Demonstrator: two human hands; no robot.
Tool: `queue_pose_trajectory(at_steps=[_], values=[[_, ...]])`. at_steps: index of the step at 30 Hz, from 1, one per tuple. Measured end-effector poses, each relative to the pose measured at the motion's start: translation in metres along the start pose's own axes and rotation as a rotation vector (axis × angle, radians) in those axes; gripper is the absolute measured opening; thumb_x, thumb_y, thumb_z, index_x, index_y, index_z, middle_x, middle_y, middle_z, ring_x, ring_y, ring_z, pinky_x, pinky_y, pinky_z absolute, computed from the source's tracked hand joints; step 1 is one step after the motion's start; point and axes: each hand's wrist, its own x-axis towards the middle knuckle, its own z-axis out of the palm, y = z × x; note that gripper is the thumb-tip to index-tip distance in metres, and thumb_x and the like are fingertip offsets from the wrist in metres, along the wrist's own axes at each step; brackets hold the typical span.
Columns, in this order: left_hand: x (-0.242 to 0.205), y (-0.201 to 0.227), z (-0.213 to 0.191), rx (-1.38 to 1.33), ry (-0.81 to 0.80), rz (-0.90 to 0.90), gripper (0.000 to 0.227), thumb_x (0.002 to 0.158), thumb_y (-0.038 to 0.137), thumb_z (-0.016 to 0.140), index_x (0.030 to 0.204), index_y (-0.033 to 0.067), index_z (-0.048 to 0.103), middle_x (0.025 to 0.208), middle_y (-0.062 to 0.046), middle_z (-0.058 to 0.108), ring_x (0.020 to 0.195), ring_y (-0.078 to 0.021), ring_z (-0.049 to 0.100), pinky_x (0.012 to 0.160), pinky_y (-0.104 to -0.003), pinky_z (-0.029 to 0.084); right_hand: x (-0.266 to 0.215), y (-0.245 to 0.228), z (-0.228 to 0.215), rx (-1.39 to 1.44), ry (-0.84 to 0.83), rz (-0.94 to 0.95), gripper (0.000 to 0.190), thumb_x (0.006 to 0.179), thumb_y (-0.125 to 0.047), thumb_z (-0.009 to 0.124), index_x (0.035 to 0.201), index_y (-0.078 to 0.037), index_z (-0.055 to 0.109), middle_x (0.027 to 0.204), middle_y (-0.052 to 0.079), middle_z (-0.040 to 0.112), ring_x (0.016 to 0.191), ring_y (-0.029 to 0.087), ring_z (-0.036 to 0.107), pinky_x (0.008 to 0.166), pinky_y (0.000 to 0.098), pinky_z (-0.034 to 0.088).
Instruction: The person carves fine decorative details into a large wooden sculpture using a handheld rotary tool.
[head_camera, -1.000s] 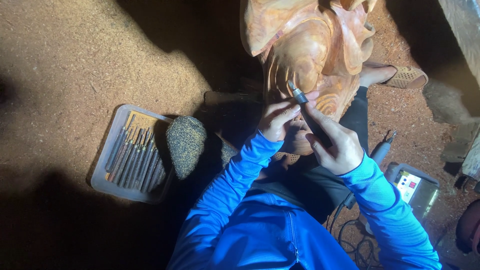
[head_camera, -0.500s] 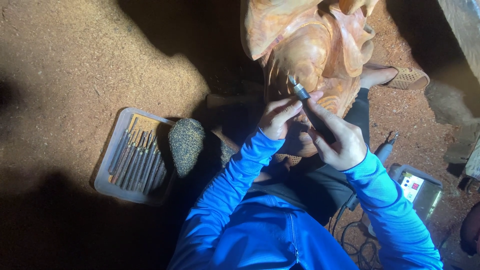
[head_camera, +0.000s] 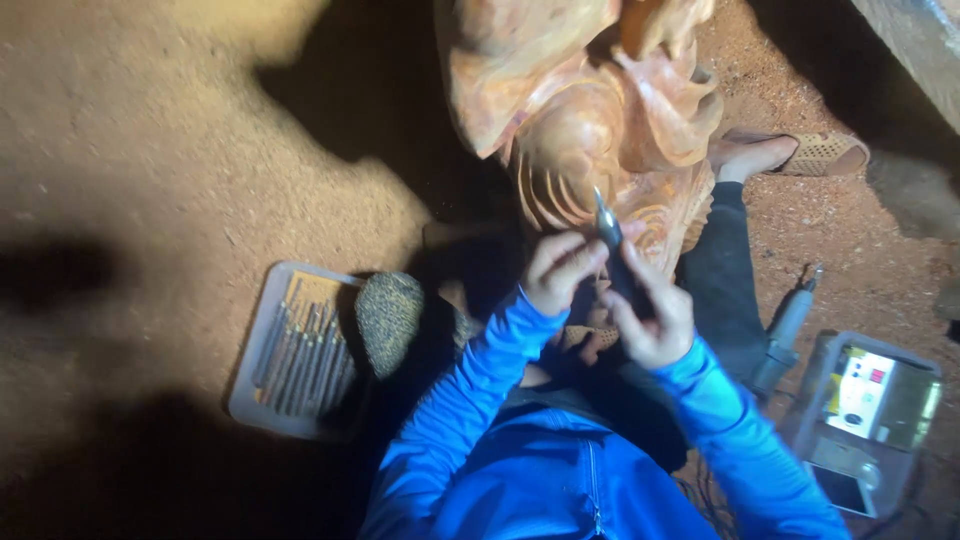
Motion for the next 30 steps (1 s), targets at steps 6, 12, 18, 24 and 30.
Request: queue_pose_trajectory(at_steps=[6, 12, 18, 24, 30], values=[[-0.044, -0.078, 0.000, 0.198, 0.029, -0.137, 0.040, 0.092, 0.025, 0.071, 0.056, 0.0160, 0.056, 0.049, 0.006, 0.046, 0.050, -0.0031, 0.038, 0.050, -0.018, 0.030, -0.103, 0.035, 0.023, 0.199, 0.188, 0.209, 0.080, 0.081, -0.006, 0.078, 0.153, 0.003, 0.045, 0.151, 0.021, 0.053, 0.125, 0.028, 0.058, 0.097, 0.0404, 0.053], [-0.089, -0.128, -0.020, 0.356, -0.047, -0.115, 0.014, 0.094, 0.007, 0.063, 0.088, -0.0049, 0.069, 0.072, -0.002, 0.061, 0.063, -0.0099, 0.046, 0.059, -0.023, 0.037, -0.157, 0.035, 0.011, 0.264, 0.079, 0.450, 0.083, 0.077, 0.003, 0.075, 0.152, 0.004, 0.040, 0.142, 0.020, 0.059, 0.118, 0.024, 0.065, 0.100, 0.0297, 0.051], [-0.081, -0.100, -0.105, 0.703, 0.502, 0.061, 0.024, 0.085, -0.001, 0.064, 0.105, 0.0028, 0.077, 0.102, -0.012, 0.079, 0.093, -0.0199, 0.074, 0.090, -0.031, 0.060, -0.163, 0.042, -0.015, 0.349, 0.187, 0.454, 0.082, 0.078, 0.007, 0.070, 0.154, 0.005, 0.038, 0.120, 0.019, 0.063, 0.086, 0.019, 0.067, 0.081, 0.0294, 0.057], [-0.170, -0.063, -0.284, 1.380, 1.016, 0.398, 0.021, 0.096, 0.009, 0.057, 0.099, -0.0078, 0.069, 0.094, -0.020, 0.071, 0.081, -0.0308, 0.065, 0.076, -0.037, 0.055, -0.170, 0.051, -0.044, 0.293, 0.283, 0.574, 0.073, 0.079, 0.005, 0.070, 0.148, 0.006, 0.047, 0.115, 0.014, 0.067, 0.072, 0.013, 0.055, 0.066, 0.0229, 0.046], [-0.307, -0.093, -0.378, 2.383, 1.324, 0.344, 0.043, 0.107, 0.035, 0.054, 0.125, -0.0038, 0.063, 0.115, -0.025, 0.063, 0.101, -0.0396, 0.060, 0.091, -0.050, 0.050, -0.176, 0.048, -0.066, 0.739, 0.419, 0.682, 0.035, 0.093, 0.001, 0.056, 0.128, 0.001, 0.052, 0.071, 0.005, 0.053, 0.043, 0.009, 0.044, 0.039, 0.0197, 0.037]])
